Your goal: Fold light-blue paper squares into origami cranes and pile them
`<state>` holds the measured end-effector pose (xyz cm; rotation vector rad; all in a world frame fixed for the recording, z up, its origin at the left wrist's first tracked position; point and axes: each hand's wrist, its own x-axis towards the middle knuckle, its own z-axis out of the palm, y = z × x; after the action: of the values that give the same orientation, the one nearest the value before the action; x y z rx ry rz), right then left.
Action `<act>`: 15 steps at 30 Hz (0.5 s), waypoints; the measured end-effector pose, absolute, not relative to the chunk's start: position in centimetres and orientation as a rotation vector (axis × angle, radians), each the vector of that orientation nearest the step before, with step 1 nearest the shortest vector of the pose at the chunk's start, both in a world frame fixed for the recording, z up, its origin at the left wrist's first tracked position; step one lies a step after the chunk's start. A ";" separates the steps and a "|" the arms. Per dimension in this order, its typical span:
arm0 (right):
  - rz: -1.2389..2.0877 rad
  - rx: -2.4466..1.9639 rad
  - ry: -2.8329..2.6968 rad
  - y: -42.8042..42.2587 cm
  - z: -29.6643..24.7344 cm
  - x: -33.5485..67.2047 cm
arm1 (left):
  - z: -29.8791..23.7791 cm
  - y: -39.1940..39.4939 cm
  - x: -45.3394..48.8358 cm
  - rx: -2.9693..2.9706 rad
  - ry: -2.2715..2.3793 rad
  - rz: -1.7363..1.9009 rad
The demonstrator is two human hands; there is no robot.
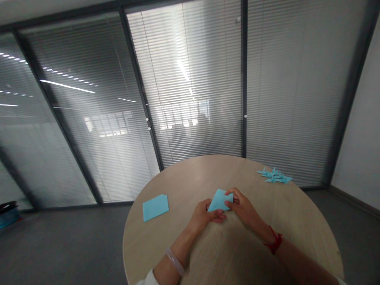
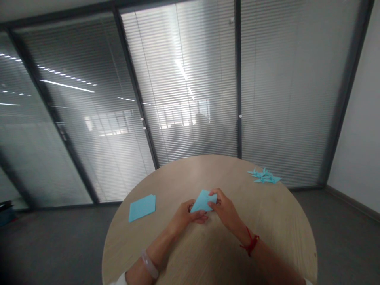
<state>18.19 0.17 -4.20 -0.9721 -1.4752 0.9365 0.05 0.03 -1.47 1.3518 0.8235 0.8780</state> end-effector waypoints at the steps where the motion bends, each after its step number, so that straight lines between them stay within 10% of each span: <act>1: 0.939 -0.975 -1.473 0.1 -4.2 18.2 | -1.5 0.0 0.1 1.353 0.825 0.876; 15: 0.944 -0.982 -1.474 -0.1 -3.9 18.0 | -1.5 0.1 0.1 1.344 0.844 0.879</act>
<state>18.00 -0.09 -3.87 -0.9818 -1.4736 0.9442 0.12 0.06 -1.50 1.3437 0.8443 0.8786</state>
